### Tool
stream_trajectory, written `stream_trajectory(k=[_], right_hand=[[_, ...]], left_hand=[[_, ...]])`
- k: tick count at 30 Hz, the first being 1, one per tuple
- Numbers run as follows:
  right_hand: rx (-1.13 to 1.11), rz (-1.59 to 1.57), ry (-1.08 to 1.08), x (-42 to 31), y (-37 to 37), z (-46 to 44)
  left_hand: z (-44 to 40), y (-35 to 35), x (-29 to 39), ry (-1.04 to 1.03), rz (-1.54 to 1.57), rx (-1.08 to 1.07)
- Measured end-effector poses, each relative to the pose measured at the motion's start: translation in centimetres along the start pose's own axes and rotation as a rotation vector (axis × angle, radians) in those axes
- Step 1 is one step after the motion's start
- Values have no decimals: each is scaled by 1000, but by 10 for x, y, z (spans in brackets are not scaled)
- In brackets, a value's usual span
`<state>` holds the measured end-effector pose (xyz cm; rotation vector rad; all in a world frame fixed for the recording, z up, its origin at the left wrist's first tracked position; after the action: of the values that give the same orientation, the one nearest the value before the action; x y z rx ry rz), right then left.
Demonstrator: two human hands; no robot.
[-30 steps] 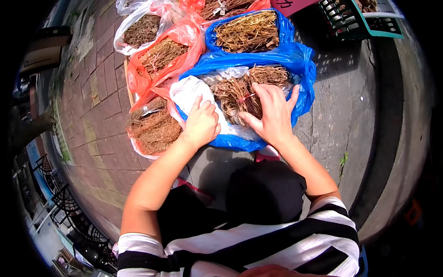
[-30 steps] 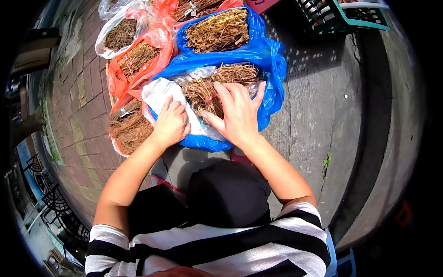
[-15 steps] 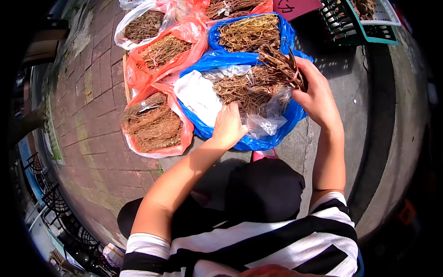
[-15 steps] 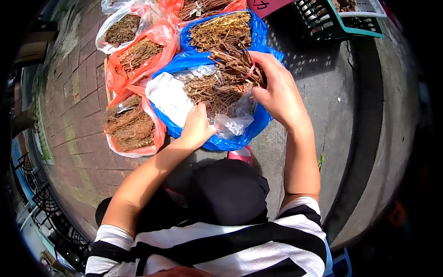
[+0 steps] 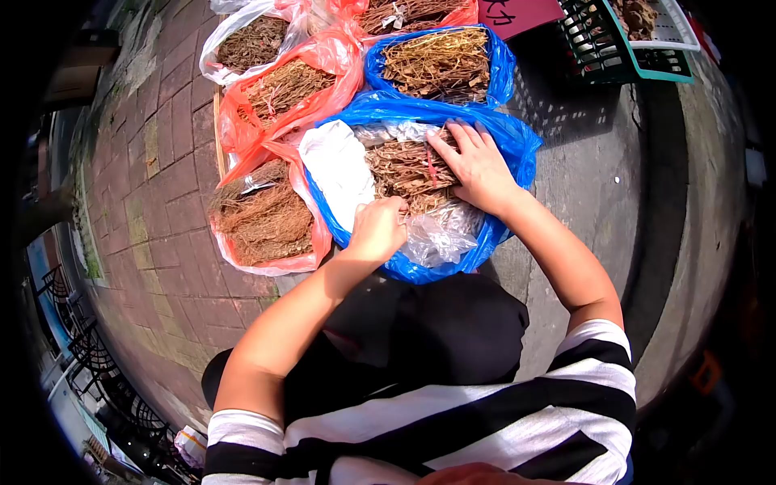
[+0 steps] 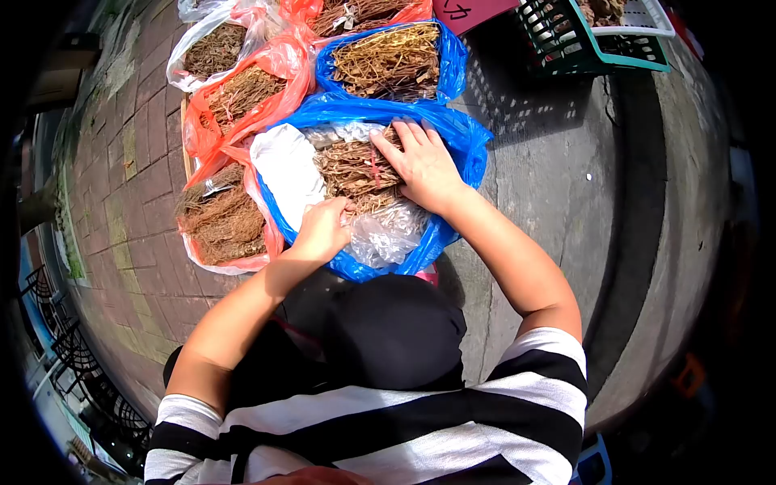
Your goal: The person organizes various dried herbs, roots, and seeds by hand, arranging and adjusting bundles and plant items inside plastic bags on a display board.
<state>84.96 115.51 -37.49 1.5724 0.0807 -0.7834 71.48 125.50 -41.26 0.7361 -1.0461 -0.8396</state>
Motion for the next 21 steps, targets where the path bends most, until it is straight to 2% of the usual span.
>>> stream_trajectory(k=[1,3,4,7,12,15,17,18,19,21], right_hand=[[23,-8,26,2,1,-4],[1,-128,-88,20,7,-14],[48,-109,-81,26,14,-20],[98,-235,-96,48,27,-38],[256,-186,84,9,72,-47],[318,-152,171,-7,65,-46],[164,-109,168,-6,24,-37],[77,22,145,7,-9,-27],[-11,47,80,8,-13,-24],[8,-33,-16,0,10,-17]], left_hand=[[1,3,0,24,3,40],[4,14,3,82,11,125],[8,24,12,42,16,179],[29,47,47,-283,-134,392],[49,-4,71,-590,-240,286],[52,-22,65,-639,-320,240],[47,-16,65,-622,-313,218],[45,-12,65,-611,-298,204],[43,-8,64,-600,-285,186],[43,2,64,-585,-240,207]])
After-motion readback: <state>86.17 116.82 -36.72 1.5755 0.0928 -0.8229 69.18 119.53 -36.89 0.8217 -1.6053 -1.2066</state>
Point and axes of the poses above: each hand's wrist, its own z-axis away from the middle knuckle, its own y-axis out of the back of the hand, x = y × z, the point moved 8 cm from there along -z, towards the middle knuckle, and after that the axes turned 15 degrees about -z, right-handed, at the moved point
